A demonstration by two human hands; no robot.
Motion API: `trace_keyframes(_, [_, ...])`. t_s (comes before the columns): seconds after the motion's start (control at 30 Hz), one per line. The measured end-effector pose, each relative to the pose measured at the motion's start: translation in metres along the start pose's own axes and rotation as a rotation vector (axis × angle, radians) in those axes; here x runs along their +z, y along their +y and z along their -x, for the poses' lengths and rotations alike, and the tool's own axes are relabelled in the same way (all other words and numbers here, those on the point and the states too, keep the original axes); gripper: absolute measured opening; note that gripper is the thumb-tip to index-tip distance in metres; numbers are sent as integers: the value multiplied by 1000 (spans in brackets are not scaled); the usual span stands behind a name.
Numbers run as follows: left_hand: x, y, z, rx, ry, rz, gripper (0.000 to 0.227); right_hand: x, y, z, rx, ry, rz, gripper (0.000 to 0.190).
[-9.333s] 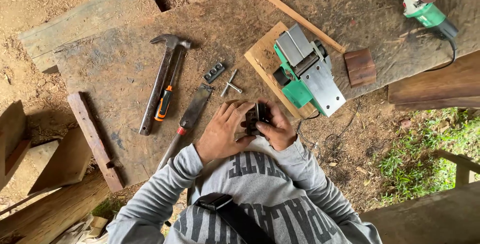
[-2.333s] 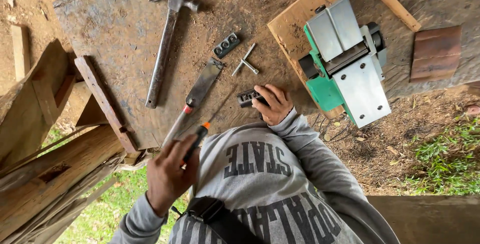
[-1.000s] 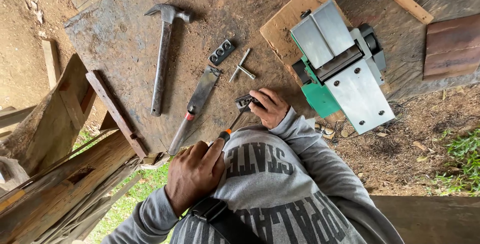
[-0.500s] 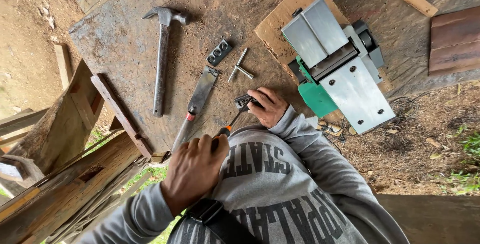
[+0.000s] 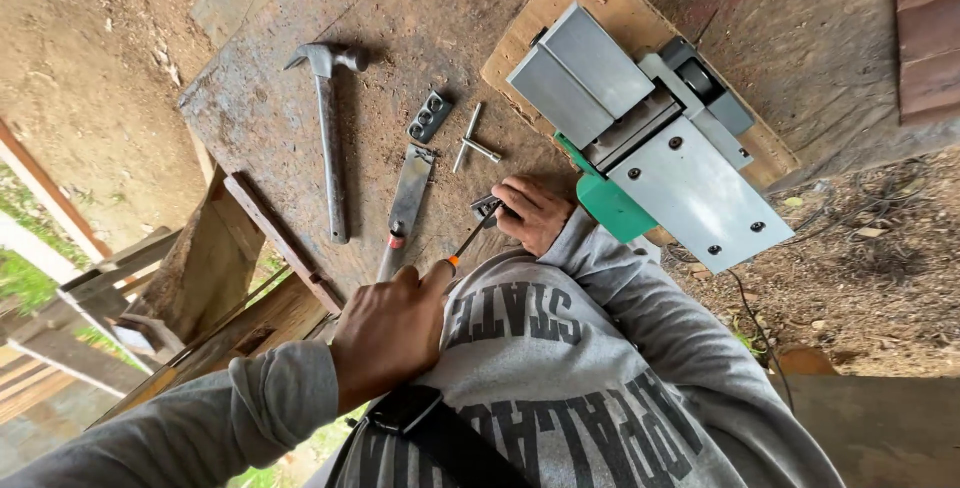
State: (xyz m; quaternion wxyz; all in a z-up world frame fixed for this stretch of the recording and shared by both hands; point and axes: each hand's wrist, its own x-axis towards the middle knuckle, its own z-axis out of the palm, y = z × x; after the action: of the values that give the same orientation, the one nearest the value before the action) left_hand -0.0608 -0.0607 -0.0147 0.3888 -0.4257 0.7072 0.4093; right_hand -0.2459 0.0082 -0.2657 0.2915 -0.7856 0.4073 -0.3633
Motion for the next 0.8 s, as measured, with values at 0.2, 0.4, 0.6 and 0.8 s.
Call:
trace_keyframes(0.2, [22, -11, -3, -496, 52, 1090, 28, -2, 2, -1, -9, -26, 18, 17])
trace_keyframes(0.4, [1, -5, 4, -368, -65, 1124, 44, 9, 7, 2, -67, 0, 163, 14])
trace_keyframes(0.6, [16, -4, -4, -575, 116, 1422, 41, 5, 4, 5, -48, -47, 176, 12])
trace_keyframes(0.8, [-30, 7, 6, -534, -141, 1442, 49, 8, 5, 8, -37, -70, 188, 14])
